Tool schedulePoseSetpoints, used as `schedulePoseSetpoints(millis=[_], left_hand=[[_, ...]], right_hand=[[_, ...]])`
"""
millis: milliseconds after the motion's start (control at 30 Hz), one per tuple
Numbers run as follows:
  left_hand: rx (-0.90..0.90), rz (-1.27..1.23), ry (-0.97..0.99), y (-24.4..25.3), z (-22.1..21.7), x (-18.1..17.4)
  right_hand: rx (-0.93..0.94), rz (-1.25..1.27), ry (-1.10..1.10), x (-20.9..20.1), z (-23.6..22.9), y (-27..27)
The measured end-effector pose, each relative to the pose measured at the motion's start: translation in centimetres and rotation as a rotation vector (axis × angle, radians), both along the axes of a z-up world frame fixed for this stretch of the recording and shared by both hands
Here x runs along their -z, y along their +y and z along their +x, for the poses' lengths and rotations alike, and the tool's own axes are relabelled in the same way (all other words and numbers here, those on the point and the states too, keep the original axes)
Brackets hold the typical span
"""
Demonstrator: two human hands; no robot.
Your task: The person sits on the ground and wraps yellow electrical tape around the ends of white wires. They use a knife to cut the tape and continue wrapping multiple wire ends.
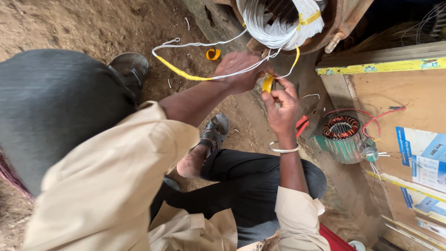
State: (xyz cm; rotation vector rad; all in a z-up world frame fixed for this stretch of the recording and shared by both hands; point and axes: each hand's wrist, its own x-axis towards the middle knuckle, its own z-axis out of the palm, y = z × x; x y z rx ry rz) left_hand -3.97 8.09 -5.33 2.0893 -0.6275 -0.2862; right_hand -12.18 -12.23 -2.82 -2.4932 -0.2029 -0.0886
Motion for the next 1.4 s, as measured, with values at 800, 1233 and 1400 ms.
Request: schedulePoseSetpoints(millis=[800,1233,1400], left_hand=[[-0.181,-0.407,0.134,-2.1,-1.5,2.2],[-0.484,-0.168,0.254,-5.9,-0.5,1.7],[-0.592,-0.299,0.217,-7.5,-1.1,3.8]], right_hand=[[0.202,0.414,0.239,-4.1,2.3,0.4],[-0.275,-0.111,-0.041,-5.2,5.7,-0.7],[-0.223,-0.21,-0.053,-3.0,3.3,-1.3]])
